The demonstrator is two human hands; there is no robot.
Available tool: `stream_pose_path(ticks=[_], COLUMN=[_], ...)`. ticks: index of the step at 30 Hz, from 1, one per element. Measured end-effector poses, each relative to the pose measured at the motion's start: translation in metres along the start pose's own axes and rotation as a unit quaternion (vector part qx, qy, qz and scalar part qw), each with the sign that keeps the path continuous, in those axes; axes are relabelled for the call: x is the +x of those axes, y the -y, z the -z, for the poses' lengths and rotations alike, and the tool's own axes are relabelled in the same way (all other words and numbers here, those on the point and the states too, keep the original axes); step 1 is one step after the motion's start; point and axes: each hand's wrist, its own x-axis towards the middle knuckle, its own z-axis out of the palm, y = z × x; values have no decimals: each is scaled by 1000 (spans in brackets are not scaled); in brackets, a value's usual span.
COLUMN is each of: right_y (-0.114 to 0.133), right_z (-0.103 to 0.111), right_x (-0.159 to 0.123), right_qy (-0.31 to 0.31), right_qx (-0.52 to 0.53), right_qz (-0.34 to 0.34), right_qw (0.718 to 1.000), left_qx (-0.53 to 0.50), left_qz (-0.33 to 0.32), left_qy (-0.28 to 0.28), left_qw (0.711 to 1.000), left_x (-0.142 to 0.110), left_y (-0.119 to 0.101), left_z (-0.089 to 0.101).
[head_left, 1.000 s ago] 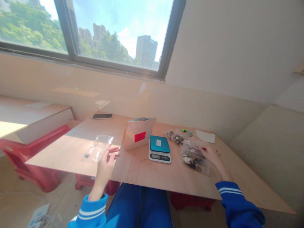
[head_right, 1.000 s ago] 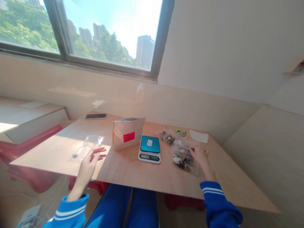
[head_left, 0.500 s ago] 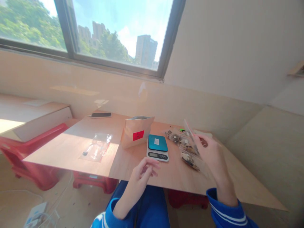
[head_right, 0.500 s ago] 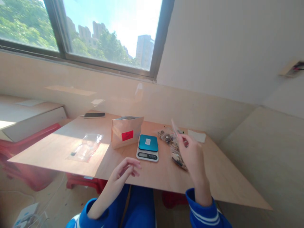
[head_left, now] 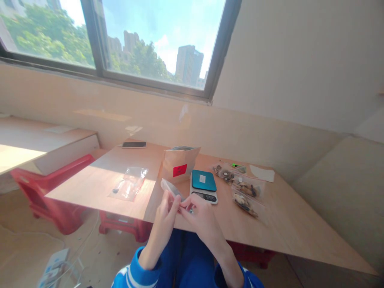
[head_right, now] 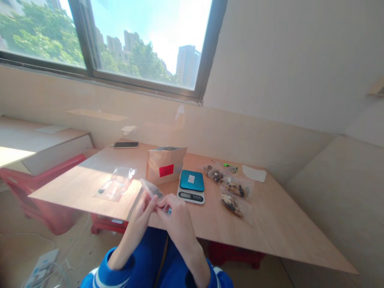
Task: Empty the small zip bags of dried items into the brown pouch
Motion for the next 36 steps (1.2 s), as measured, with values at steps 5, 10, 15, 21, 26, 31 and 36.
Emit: stream_pose_path(ticks=[5, 10, 15, 21, 26, 31, 36], right_y=[-4, -10, -8, -8, -23, -6, 12], right_z=[2, 5, 11, 15, 41, 59, 53], right_x=[1, -3, -6, -5, 6, 7, 5], right_qy=[0, 47, -17, -140, -316, -262, -227], right_qx=[54, 199, 181, 81, 71, 145, 240], right_qz=[-62, -94, -99, -56, -62, -18, 0], right_qw=[997, 974, 978, 985, 944, 954, 944], left_qx=[-23, 6, 28, 59, 90, -19, -130], left_qz=[16, -23, -28, -21, -18, -28, 10], left_qy=[37, 63, 99, 79, 89, 117, -14], left_qw=[999, 998, 994, 995, 992, 993, 991], left_x=[1, 0, -4, -7, -12, -8, 3], left_y=[3, -4, -10, -11, -15, -13, 17], left_z=[2, 4, 3, 1, 9, 14, 3])
